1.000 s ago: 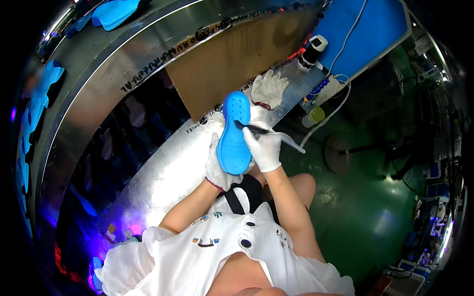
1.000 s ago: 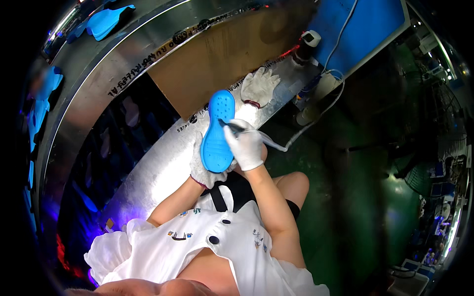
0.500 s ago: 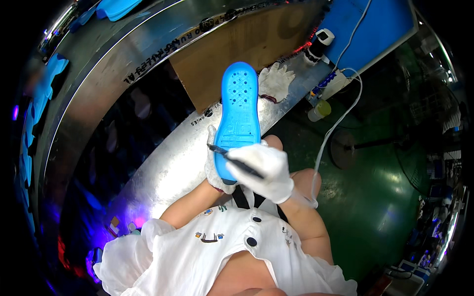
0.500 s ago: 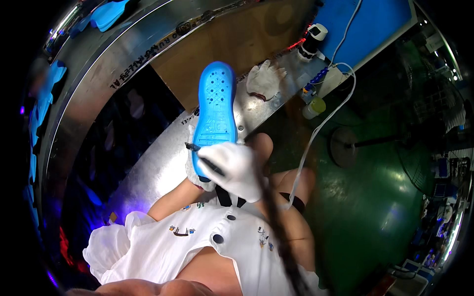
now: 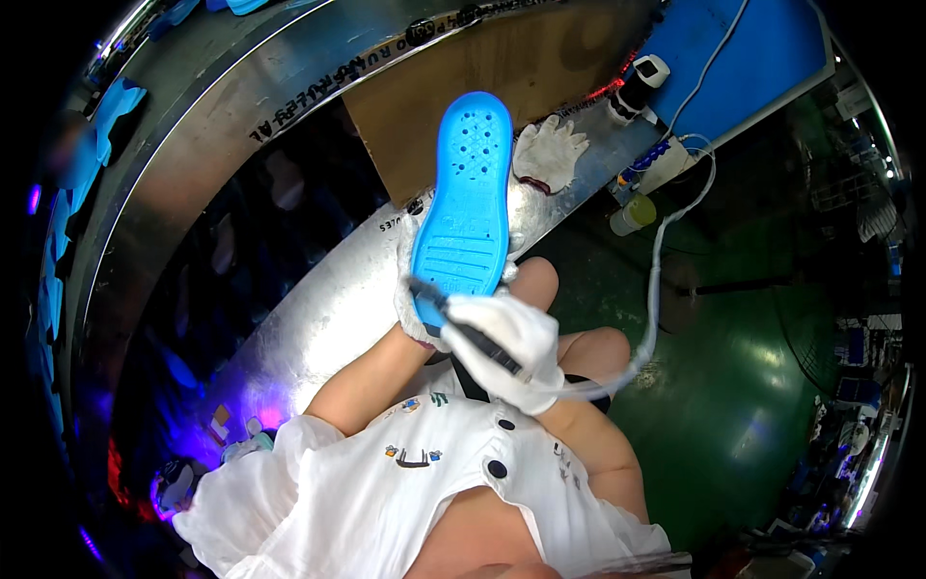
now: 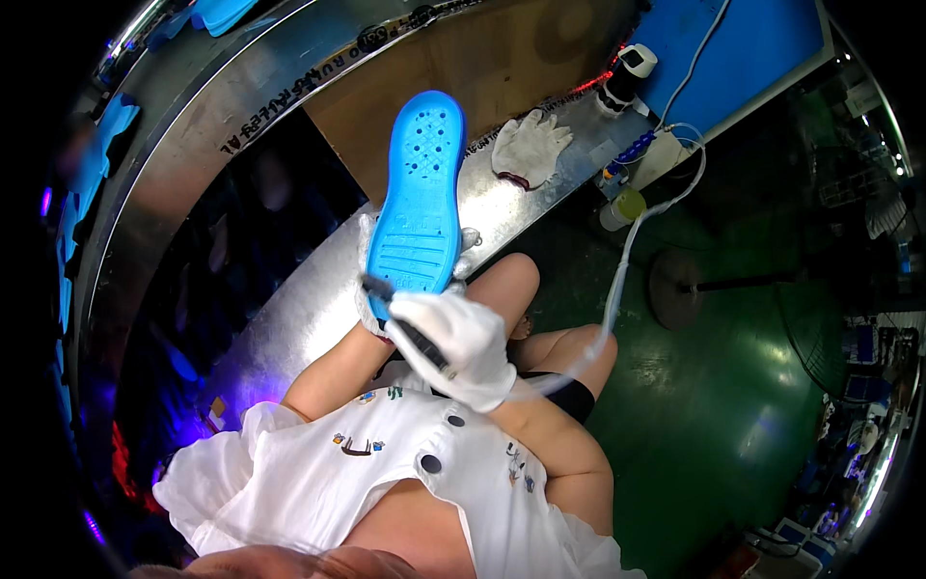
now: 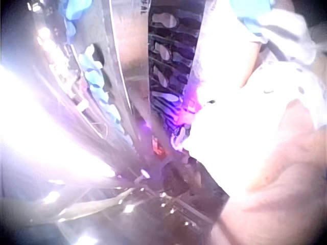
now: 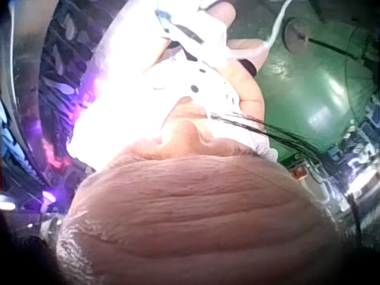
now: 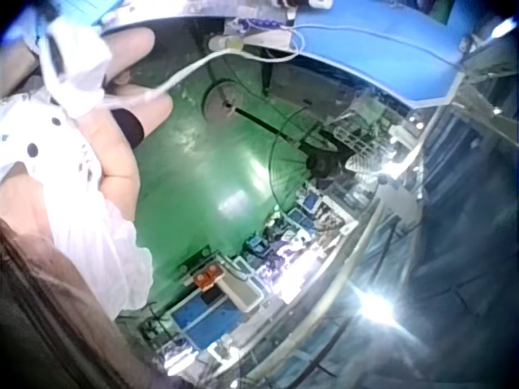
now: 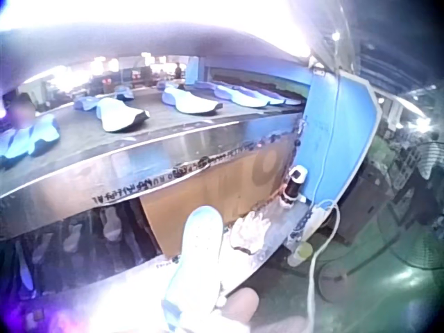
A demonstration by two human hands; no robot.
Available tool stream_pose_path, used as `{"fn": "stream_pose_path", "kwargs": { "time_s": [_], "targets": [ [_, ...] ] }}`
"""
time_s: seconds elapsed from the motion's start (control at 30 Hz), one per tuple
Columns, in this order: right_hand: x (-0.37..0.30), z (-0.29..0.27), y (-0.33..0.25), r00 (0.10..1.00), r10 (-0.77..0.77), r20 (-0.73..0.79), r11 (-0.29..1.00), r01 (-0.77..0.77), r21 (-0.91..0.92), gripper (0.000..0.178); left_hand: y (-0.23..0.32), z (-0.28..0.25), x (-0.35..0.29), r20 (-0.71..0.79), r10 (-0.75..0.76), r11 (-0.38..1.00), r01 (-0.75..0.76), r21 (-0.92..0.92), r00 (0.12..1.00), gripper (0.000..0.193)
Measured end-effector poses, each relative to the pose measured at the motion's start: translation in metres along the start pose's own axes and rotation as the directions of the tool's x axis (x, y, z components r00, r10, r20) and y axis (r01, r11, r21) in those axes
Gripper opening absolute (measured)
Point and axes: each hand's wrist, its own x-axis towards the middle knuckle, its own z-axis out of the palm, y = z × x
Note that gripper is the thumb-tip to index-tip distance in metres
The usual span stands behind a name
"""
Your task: The person applies glue to the bottom of blue shoe soles using a brush tool while holding the sole in a gloved hand, then places the soles onto a moving conveyor belt.
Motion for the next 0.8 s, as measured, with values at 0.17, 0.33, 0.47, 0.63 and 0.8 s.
{"fn": "stream_pose_path", "kwargs": {
  "time_s": [0.17,0.33,0.47,0.63,0.8],
  "targets": [
    [0.014,-0.002,0.024,0.979,0.072,-0.193,0.997,-0.079,-0.025,0.023,-0.018,-0.01,-0.004,-0.099,0.261,0.814,-0.164,0.558,0.96,0.052],
    [-0.009,0.0,0.006,0.988,0.154,0.01,0.969,-0.153,0.194,0.021,0.0,0.015,-0.003,0.02,0.04,0.975,-0.044,0.216,0.999,0.051],
    [-0.005,0.0,0.02,0.966,0.208,-0.154,0.972,-0.186,0.147,0.02,-0.001,0.009,-0.002,-0.108,0.066,0.991,-0.052,0.123,0.992,0.055],
    [-0.009,0.007,0.0,0.958,0.276,-0.073,0.924,-0.243,0.295,0.023,0.014,0.014,0.0,0.006,-0.048,0.966,0.045,0.253,0.999,0.096],
    [-0.014,0.004,-0.002,0.999,0.007,-0.043,1.0,-0.008,0.0,0.026,0.018,0.033,0.003,0.031,-0.011,0.984,0.016,-0.176,0.999,0.1]
  ]
}}
